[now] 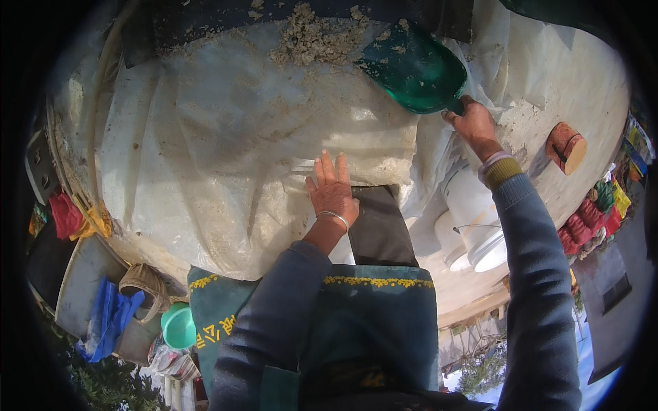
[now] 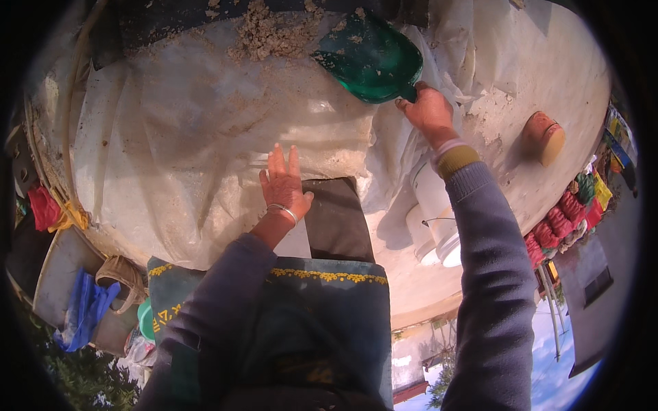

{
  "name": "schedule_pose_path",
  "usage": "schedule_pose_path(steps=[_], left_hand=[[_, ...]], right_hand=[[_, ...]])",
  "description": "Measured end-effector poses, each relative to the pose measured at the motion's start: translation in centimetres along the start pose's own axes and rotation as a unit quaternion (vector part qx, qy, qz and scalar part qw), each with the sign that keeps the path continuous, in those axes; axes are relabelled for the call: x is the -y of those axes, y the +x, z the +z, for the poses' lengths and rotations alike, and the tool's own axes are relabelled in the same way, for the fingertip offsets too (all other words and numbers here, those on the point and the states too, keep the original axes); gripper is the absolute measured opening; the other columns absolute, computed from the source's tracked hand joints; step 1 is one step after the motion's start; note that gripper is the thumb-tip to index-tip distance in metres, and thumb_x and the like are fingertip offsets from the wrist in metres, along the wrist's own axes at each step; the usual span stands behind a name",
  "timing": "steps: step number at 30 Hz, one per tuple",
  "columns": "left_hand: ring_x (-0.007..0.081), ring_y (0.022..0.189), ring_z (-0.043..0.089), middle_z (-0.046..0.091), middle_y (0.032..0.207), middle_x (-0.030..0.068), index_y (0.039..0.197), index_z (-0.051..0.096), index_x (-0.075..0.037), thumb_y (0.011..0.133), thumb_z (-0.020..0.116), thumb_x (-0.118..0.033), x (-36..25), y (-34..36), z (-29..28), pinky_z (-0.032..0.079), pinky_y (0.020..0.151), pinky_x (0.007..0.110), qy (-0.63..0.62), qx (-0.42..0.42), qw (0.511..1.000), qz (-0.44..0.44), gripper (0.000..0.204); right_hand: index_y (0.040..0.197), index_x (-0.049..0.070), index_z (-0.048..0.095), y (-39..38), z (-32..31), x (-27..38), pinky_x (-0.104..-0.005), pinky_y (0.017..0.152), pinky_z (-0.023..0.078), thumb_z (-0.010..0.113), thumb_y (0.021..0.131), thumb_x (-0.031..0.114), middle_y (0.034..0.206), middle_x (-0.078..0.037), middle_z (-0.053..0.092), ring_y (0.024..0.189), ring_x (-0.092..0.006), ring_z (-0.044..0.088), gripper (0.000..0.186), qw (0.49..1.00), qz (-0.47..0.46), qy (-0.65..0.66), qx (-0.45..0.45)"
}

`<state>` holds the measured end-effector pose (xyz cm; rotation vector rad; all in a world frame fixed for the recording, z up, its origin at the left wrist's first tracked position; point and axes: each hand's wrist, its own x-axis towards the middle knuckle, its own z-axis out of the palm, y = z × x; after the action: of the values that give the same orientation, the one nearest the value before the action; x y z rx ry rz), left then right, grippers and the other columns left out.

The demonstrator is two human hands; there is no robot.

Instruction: The person uses a green scoop to transfer a granular substance into a machine. They then retrieve a root vegetable, scoop water from a large pot containing fish, and pour the water into the machine. The person continues to add more of the granular substance using a red scoop.

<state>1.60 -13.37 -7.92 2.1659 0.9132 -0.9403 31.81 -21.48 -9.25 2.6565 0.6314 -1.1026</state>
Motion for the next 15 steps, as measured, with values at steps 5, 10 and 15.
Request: schedule_pose_path(steps=[5,10,15], left_hand=[[0.0298,0.118,0.041,0.042,0.129,0.0148,0.113,0.054,-0.011,0.067,0.070,-0.020,-0.2,5.6,3.3,0.030,0.097,0.049,0.064,-0.022,0.995,0.072,0.049],[0.0308,0.079,0.058,0.056,0.081,0.0101,0.078,0.055,-0.010,0.066,0.060,-0.007,1.4,3.7,1.4,0.045,0.074,0.046,-0.051,0.033,0.973,0.223,0.013],[0.0334,0.079,0.058,0.055,0.082,0.0121,0.079,0.054,-0.009,0.068,0.056,-0.008,-0.1,0.5,-0.5,0.047,0.065,0.044,-0.072,0.069,0.976,0.194,0.011]], right_hand=[[0.108,0.007,0.061,-0.5,0.6,-2.1,-0.0377,0.083,0.048,0.069,0.074,0.038,0.097,-0.015,0.066,0.093,-0.0321,0.062,0.046,0.998,-0.037,0.040,-0.009],[0.100,0.010,0.064,0.8,-1.7,-3.0,-0.0371,0.080,0.049,0.069,0.072,0.039,0.089,-0.014,0.067,0.086,-0.0329,0.063,0.040,0.995,-0.103,0.010,-0.010],[0.096,0.011,0.064,2.4,-3.4,0.1,-0.0393,0.078,0.049,0.066,0.074,0.037,0.091,-0.013,0.067,0.087,-0.0337,0.062,0.034,0.989,-0.145,-0.025,-0.025]])
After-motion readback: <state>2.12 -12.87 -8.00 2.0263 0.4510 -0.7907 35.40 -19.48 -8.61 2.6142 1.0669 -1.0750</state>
